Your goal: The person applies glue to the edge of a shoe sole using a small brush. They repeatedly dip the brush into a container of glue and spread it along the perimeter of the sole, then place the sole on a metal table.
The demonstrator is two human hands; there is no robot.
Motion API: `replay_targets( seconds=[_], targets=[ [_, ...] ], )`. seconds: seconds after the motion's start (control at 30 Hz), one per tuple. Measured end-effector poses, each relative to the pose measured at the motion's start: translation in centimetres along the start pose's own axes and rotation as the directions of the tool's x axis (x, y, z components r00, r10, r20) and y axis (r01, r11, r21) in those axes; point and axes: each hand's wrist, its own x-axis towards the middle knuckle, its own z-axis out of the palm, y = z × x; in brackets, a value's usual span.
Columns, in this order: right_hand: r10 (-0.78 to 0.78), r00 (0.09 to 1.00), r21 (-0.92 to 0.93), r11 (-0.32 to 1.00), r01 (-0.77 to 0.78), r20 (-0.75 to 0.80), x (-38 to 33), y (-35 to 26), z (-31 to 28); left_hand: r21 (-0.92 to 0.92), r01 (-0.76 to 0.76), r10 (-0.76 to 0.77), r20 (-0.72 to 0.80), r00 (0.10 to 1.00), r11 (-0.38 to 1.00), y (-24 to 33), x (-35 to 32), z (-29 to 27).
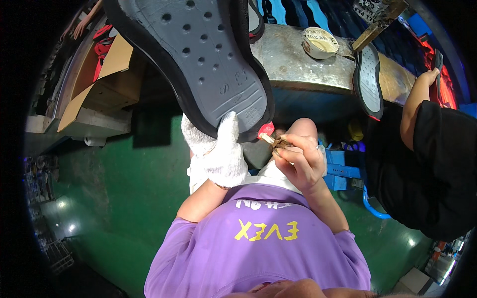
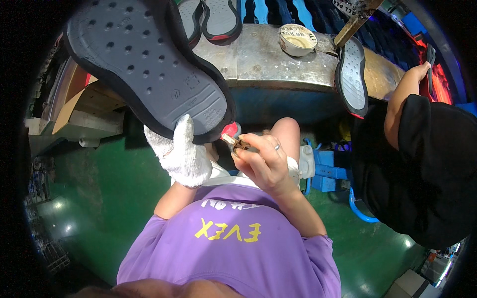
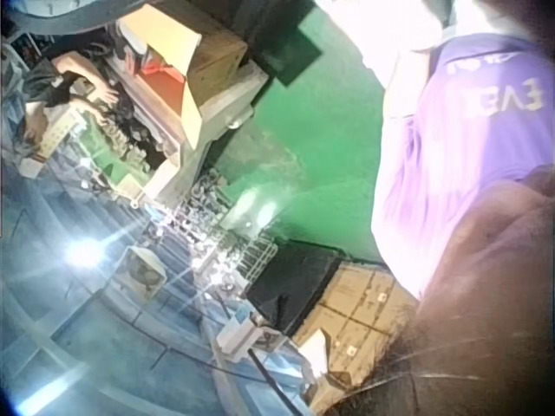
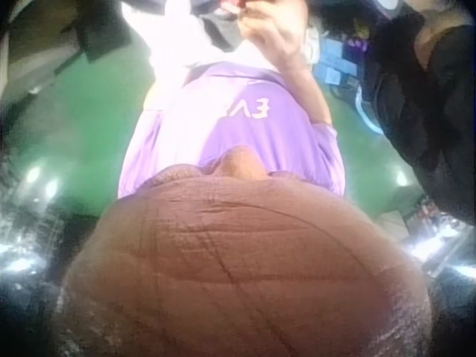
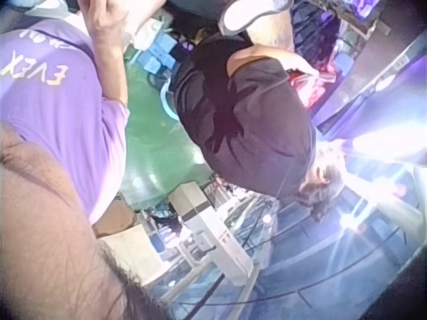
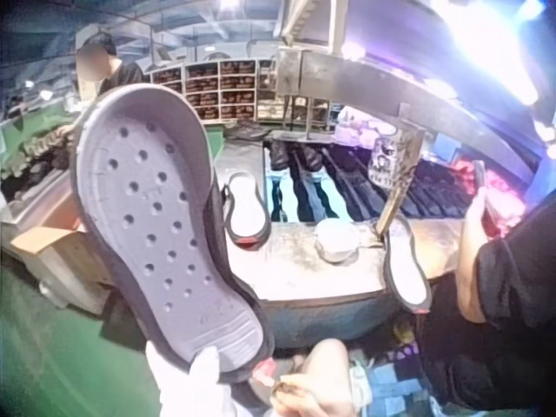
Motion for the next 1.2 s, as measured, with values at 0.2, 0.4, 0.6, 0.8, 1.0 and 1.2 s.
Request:
replay_targets(
  seconds=[0.2, 0.4, 0.6, 0.8, 1.0, 1.2],
  targets=[
    [0.044, 0.996, 0.129, 0.990, -0.053, 0.071, -1.5, 0.0, 0.5, -0.290, 0.115, -0.101, 0.063, 0.993, 0.950, 0.7, 0.4, 0.9],
    [0.381, 0.912, 0.098, 0.924, -0.370, -0.153, -4.3, 2.0, 0.4, -0.337, 0.097, -0.133, -0.086, 0.987, 0.937, 0.1, 3.6, 0.4],
    [0.696, 0.714, 0.207, 0.711, -0.672, -0.072, -11.2, 5.7, 3.8, -0.460, 0.277, -0.286, 0.051, 0.957, 0.844, -0.2, 4.9, -1.0],
    [0.750, 0.659, 0.191, 0.639, -0.745, 0.057, -14.3, 7.1, 5.8, -0.451, 0.307, -0.304, 0.081, 0.949, 0.838, -0.6, 4.5, -0.4],
    [0.796, 0.599, 0.227, 0.570, -0.790, 0.087, -15.3, 7.9, 6.4, -0.326, 0.329, -0.319, 0.086, 0.944, 0.886, -1.5, 3.6, 0.8],
    [0.812, 0.582, 0.170, 0.568, -0.805, 0.044, -14.9, 8.3, 6.9, -0.031, 0.429, -0.415, 0.193, 0.889, 0.903, -2.5, 1.5, 2.9]
  ],
)
